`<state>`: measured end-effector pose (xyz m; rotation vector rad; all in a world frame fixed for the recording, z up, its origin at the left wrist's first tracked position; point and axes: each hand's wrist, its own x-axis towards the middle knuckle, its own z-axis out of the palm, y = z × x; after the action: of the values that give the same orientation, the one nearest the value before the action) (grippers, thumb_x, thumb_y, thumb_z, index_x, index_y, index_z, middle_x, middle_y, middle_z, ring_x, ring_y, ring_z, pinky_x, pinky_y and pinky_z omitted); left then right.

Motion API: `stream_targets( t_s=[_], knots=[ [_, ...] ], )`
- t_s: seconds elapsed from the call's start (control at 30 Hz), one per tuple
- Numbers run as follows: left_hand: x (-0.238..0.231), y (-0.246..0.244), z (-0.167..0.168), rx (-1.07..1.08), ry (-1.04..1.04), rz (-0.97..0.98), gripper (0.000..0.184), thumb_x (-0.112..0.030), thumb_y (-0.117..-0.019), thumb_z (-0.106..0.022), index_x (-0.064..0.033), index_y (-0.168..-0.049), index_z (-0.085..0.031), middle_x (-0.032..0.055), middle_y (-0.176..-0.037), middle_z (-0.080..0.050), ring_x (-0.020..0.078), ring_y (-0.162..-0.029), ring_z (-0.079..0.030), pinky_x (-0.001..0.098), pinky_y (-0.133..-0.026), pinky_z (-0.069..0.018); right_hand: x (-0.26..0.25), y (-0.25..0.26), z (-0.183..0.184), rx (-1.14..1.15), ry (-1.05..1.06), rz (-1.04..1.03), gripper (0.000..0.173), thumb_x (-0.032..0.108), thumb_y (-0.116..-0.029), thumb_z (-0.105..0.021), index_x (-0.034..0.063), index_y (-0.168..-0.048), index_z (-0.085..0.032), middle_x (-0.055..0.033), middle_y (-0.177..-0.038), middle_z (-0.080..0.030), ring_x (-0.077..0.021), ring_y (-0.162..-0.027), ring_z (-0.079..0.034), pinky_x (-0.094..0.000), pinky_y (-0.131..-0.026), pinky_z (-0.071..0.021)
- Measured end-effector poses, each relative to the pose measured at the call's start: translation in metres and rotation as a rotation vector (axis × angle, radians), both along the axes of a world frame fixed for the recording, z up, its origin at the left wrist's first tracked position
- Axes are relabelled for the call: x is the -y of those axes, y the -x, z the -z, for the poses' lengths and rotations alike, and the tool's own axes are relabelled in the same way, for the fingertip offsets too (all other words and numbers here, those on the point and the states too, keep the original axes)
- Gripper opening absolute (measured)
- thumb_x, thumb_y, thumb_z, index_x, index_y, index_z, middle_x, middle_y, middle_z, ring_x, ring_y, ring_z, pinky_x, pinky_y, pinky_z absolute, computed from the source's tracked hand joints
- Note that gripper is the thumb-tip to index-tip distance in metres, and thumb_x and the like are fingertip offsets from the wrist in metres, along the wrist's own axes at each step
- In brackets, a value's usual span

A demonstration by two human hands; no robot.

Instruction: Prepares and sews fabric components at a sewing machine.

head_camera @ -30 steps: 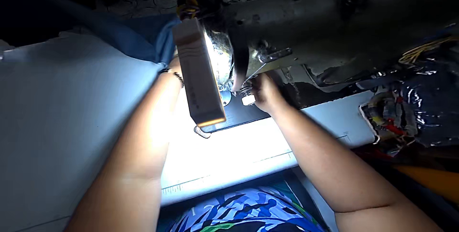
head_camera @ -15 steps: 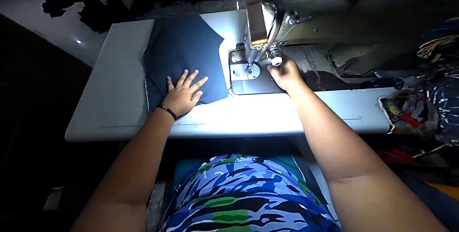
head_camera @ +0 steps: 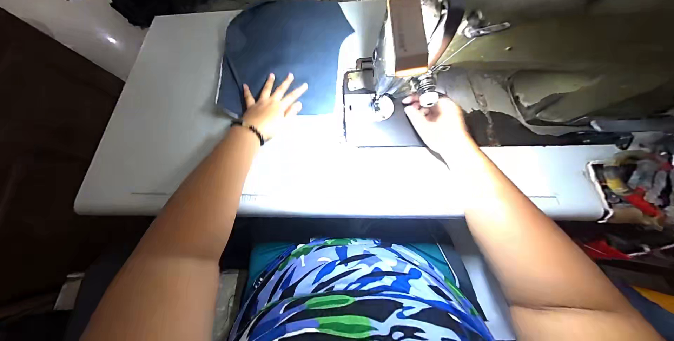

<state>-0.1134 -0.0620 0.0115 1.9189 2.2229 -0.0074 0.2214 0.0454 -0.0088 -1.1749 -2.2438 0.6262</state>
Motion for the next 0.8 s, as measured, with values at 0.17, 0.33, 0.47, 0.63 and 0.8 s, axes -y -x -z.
stream_targets(
  t_s=[0.17,0.33,0.47,0.63,0.8],
  knots=[
    [-0.109,-0.004,-0.025,0.061,0.053,-0.192,0.051,-0.039,-0.113,-0.026,-0.04,-0.164,-0.02,0.006,-0.174,-0.005,0.045,-0.158,0.004,0.0841,-0.11,0.0027,0.002,0.002,0.004,-0.123,-0.051,-0.031,0.016,0.011,-0.0932,-0.064,-0.001,-0.1,-0.071,-0.0128,-0.09,-0.069,-0.0159,-0.082,-0.065,-0.0359,-0.079,-0.054],
    [-0.18,0.031,0.026,0.005,-0.114,-0.157,0.051,-0.058,-0.1073,-0.02,-0.0573,-0.158,-0.021,-0.0069,-0.174,-0.01,0.0385,-0.159,0.001,0.0869,-0.107,0.0034,-0.026,-0.016,0.054,-0.186,-0.026,-0.12,0.016,0.022,-0.0974,-0.065,0.0081,-0.102,-0.072,-0.0025,-0.091,-0.068,-0.0079,-0.08,-0.063,-0.0282,-0.072,-0.0545],
    [-0.147,0.011,-0.004,0.069,-0.118,-0.177,0.052,-0.049,-0.1102,-0.027,-0.0439,-0.162,-0.027,0.0005,-0.174,-0.013,0.0413,-0.159,-0.001,0.0833,-0.111,0.0041,-0.015,-0.008,0.032,-0.232,-0.065,-0.091,0.013,0.014,-0.0938,-0.065,0.0035,-0.099,-0.072,-0.0058,-0.087,-0.068,-0.0071,-0.078,-0.063,-0.0256,-0.073,-0.0532],
    [-0.061,-0.003,-0.009,0.041,-0.024,-0.112,0.051,-0.042,-0.1113,-0.026,-0.0433,-0.163,-0.024,0.0004,-0.174,-0.009,0.0393,-0.159,0.0,0.0822,-0.112,-0.0007,-0.002,-0.001,0.007,-0.196,-0.015,-0.067,0.017,0.008,-0.0944,-0.059,-0.0022,-0.101,-0.071,-0.0109,-0.084,-0.068,-0.0108,-0.073,-0.061,-0.0306,-0.072,-0.0513],
    [0.096,-0.037,0.015,0.011,-0.083,0.004,0.054,-0.049,-0.1088,-0.021,-0.0432,-0.163,-0.024,0.0013,-0.174,-0.01,0.0414,-0.159,-0.002,0.0856,-0.109,-0.0055,0.028,-0.007,-0.005,-0.058,0.039,-0.102,0.017,0.009,-0.0989,-0.06,-0.0013,-0.105,-0.072,-0.0189,-0.1,-0.068,-0.0283,-0.089,-0.066,-0.0474,-0.083,-0.0545]
  ],
)
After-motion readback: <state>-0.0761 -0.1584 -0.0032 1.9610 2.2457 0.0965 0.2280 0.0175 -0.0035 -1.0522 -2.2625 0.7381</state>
